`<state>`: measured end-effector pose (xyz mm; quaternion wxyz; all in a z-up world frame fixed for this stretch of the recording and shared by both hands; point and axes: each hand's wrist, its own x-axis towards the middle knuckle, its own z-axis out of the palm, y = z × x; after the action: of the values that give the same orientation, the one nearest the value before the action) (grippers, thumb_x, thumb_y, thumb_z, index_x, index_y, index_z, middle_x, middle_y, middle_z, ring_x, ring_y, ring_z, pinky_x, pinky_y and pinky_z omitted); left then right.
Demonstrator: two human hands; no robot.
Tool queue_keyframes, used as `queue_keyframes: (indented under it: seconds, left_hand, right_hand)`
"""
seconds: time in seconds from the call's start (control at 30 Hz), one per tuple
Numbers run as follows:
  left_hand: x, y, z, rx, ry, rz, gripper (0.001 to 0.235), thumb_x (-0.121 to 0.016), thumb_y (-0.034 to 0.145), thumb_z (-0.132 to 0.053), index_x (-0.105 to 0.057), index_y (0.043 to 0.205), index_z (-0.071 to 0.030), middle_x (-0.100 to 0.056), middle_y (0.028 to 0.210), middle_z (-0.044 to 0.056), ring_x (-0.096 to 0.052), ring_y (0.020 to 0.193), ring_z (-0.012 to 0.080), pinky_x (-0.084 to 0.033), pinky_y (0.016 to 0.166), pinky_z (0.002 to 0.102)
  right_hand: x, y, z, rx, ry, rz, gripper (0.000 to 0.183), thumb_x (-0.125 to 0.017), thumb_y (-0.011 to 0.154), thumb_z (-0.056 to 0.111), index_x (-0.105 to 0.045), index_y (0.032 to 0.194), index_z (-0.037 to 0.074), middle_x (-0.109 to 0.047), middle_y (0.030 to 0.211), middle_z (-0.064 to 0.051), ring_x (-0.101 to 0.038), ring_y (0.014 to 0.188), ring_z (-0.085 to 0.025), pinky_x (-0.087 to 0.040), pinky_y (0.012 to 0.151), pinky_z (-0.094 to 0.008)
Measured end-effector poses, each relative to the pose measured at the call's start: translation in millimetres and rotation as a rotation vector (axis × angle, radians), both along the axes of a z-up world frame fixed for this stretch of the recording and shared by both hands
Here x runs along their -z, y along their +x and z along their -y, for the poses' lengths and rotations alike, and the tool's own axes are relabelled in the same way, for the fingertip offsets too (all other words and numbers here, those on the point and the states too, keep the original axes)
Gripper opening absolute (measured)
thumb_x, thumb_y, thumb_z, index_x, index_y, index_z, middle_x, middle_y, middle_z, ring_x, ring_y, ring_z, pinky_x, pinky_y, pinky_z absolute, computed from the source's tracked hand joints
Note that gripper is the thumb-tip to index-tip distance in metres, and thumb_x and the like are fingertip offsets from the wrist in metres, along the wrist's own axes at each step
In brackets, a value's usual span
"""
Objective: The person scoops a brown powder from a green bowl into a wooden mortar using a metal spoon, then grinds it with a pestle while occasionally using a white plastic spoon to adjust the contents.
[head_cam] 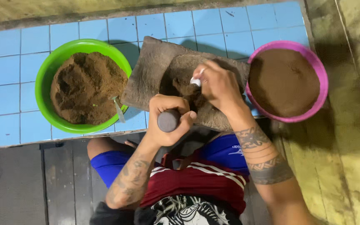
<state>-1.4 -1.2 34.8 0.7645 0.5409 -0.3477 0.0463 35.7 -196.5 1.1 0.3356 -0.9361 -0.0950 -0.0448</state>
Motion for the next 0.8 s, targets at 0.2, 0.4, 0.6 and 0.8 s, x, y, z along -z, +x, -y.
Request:
queue_keyframes:
  seconds: [0.2,0.4,0.6,0.8]
  left_hand:
    - [-80,-29,-23,0.001,0.156,0.072,0.035,-0.062,0.089,-0.008,-0.052,0.055,-0.011,-0.046,0.046,0.002,-0.041,0.037,0.0226,-0.035,0.040,0.034]
    - [-113,-52,-23,0.000,0.180,0.039,0.039,-0.052,0.098,-0.019,-0.040,0.062,-0.009,-0.035,0.054,0.004,-0.034,0.044,0.0220,-0.028,0.051,0.035]
    - [2,15,0,-0.037,0.138,0.042,0.040,-0.063,0.089,-0.013,-0.047,0.053,-0.016,-0.034,0.043,-0.003,-0.028,0.038,0.0142,-0.032,0.039,0.025]
    - [7,18,-7,-0.047,0.156,0.006,0.041,-0.065,0.091,-0.017,-0.047,0.053,-0.015,-0.034,0.041,-0.001,-0.029,0.039,0.0140,-0.030,0.038,0.028]
  right_hand:
    - [-16,-8,-10,-0.083,0.106,-0.082,0.032,-0.051,0.094,0.007,-0.076,0.098,0.026,-0.074,0.099,-0.002,-0.071,0.093,-0.033,-0.057,0.077,-0.044]
    - [-5,0,-4,-0.230,-0.009,0.017,0.029,-0.047,0.083,-0.002,-0.070,0.089,0.016,-0.073,0.091,-0.002,-0.069,0.082,-0.024,-0.052,0.072,-0.038]
    - [15,1,7,0.042,-0.003,0.383,0.020,-0.058,0.110,0.038,-0.065,0.100,0.022,-0.065,0.088,-0.003,-0.071,0.081,-0.034,-0.056,0.064,-0.043]
    - [-3,-8,11,-0.072,0.230,0.213,0.030,-0.069,0.105,0.021,-0.066,0.079,0.006,-0.066,0.067,-0.017,-0.067,0.063,-0.042,-0.049,0.056,-0.046]
